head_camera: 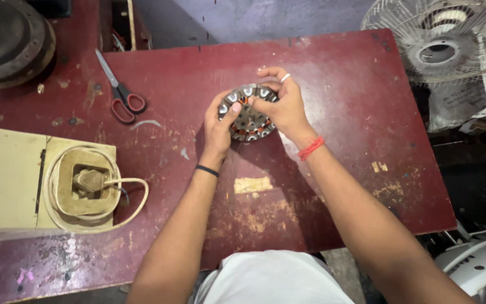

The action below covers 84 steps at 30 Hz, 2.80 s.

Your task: The person winds copper wire around the slots of a motor stator by hand, rotating the stator and pulling the wire through each slot sequentially. The person uses scissors to trim the wire after completing a section.

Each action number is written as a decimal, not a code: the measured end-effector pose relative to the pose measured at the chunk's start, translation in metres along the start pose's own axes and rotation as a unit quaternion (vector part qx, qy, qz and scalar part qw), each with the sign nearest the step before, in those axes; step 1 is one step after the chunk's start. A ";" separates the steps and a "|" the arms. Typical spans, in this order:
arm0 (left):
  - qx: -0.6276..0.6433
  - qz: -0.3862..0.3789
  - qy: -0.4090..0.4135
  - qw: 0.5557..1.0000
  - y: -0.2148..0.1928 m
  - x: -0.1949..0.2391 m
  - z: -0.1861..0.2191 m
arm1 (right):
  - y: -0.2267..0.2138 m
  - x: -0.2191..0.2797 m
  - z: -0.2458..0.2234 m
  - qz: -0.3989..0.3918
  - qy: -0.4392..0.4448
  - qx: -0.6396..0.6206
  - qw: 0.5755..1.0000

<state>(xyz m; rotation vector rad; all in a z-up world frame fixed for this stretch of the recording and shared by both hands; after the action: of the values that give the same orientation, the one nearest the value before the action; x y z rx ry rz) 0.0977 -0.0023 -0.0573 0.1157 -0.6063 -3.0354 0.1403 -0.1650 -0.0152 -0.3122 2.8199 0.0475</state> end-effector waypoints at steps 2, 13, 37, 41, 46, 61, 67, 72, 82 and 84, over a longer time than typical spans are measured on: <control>-0.008 -0.001 0.007 1.000 -0.002 0.000 0.000 | 0.004 0.001 0.004 0.004 -0.016 -0.008 1.000; -0.045 0.010 0.021 0.999 -0.008 -0.002 -0.001 | 0.008 0.002 -0.001 0.007 -0.010 0.009 1.000; -0.632 0.434 0.079 0.637 -0.190 -0.008 0.102 | -0.071 0.120 0.001 0.146 0.038 0.104 0.983; -0.598 0.412 -0.063 0.685 -0.192 -0.010 0.073 | -0.077 0.127 0.010 0.156 0.036 0.069 0.985; -0.534 0.405 -0.092 0.736 -0.190 -0.010 0.081 | -0.077 0.128 0.003 0.167 0.039 0.077 0.982; -0.442 -0.021 0.123 0.888 0.085 0.098 0.162 | 0.015 0.087 -0.172 0.050 -0.232 0.393 0.889; -0.347 -0.100 0.160 0.919 0.090 0.096 0.162 | 0.004 0.077 -0.183 0.081 -0.245 0.446 0.857; -0.302 0.003 0.236 0.924 0.041 0.059 0.143 | -0.024 0.074 -0.159 0.116 -0.171 0.386 0.899; -0.207 -0.002 0.082 0.975 0.002 -0.004 0.039 | -0.051 0.064 -0.111 0.149 -0.114 0.079 0.979; -0.175 -0.007 0.045 0.983 0.000 -0.009 0.025 | -0.049 0.064 -0.103 0.129 -0.094 0.071 0.985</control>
<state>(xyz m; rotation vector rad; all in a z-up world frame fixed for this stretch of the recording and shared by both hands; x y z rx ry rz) 0.1048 0.0072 -0.0339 0.2422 -0.0601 -3.0719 0.0613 -0.2324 0.0643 0.0861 2.6395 -0.0635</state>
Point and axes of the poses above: each hand's wrist, its own x-axis away from the middle knuckle, its own y-axis out of the palm, z = x × y, the point moved 9 cm from there along -x, towards the middle knuckle, and after that the axes turned 5 degrees about -y, right-handed, at the moved point
